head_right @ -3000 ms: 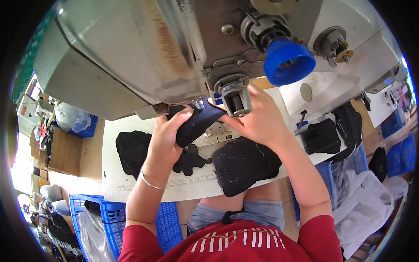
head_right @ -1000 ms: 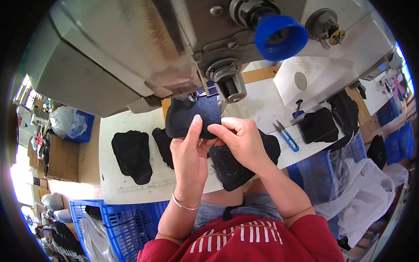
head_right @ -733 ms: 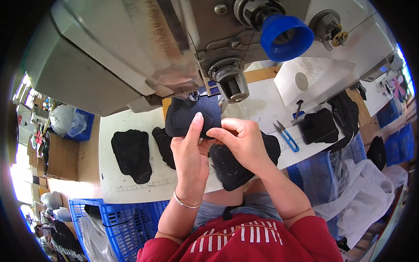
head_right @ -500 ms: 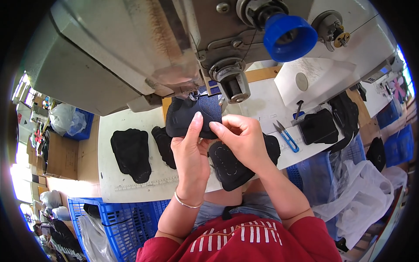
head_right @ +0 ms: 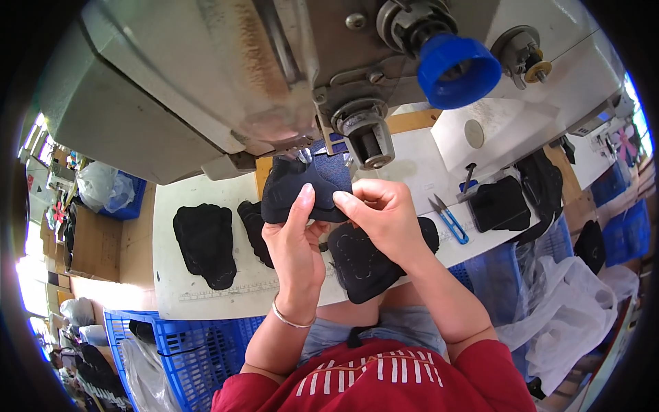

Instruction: Sewing together pieces of black fabric for shoe manufacturing using a sewing machine.

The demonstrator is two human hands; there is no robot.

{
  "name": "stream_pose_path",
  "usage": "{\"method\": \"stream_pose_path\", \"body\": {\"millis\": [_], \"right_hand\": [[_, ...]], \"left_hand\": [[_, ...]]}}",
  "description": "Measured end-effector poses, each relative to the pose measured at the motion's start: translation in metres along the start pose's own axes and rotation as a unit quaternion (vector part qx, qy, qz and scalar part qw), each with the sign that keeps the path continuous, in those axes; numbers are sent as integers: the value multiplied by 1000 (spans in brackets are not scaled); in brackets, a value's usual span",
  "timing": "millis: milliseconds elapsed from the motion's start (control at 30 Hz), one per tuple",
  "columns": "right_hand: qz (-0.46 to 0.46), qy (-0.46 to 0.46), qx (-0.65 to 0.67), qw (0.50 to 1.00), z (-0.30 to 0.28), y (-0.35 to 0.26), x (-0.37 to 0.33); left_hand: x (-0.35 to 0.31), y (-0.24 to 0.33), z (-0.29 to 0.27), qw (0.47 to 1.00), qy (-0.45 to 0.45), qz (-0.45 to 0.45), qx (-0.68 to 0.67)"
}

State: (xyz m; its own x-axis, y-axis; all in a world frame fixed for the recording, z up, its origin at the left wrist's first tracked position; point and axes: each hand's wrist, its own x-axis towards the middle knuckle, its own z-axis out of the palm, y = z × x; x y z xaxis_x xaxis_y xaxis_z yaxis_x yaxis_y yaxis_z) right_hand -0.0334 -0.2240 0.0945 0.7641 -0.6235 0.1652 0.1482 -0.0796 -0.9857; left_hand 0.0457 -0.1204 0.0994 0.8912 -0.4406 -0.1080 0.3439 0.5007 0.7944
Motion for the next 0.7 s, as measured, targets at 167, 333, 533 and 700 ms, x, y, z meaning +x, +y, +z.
{"method": "stream_pose_path", "body": {"millis": [167, 333, 533, 700], "right_hand": [[-1, -6, 14, 1000, -1, -2, 2], [9, -14, 15, 1000, -4, -4, 5], [23, -19, 44, 999, -4, -6, 11], [35, -12, 42, 998, -3, -10, 15]], "left_hand": [[0, 0, 2, 1000, 9, 0, 2], [-1, 0, 4, 1000, 16, 2, 7], [2, 0, 2, 1000, -11, -2, 21], [7, -1, 4, 999, -9, 17, 40]]}}
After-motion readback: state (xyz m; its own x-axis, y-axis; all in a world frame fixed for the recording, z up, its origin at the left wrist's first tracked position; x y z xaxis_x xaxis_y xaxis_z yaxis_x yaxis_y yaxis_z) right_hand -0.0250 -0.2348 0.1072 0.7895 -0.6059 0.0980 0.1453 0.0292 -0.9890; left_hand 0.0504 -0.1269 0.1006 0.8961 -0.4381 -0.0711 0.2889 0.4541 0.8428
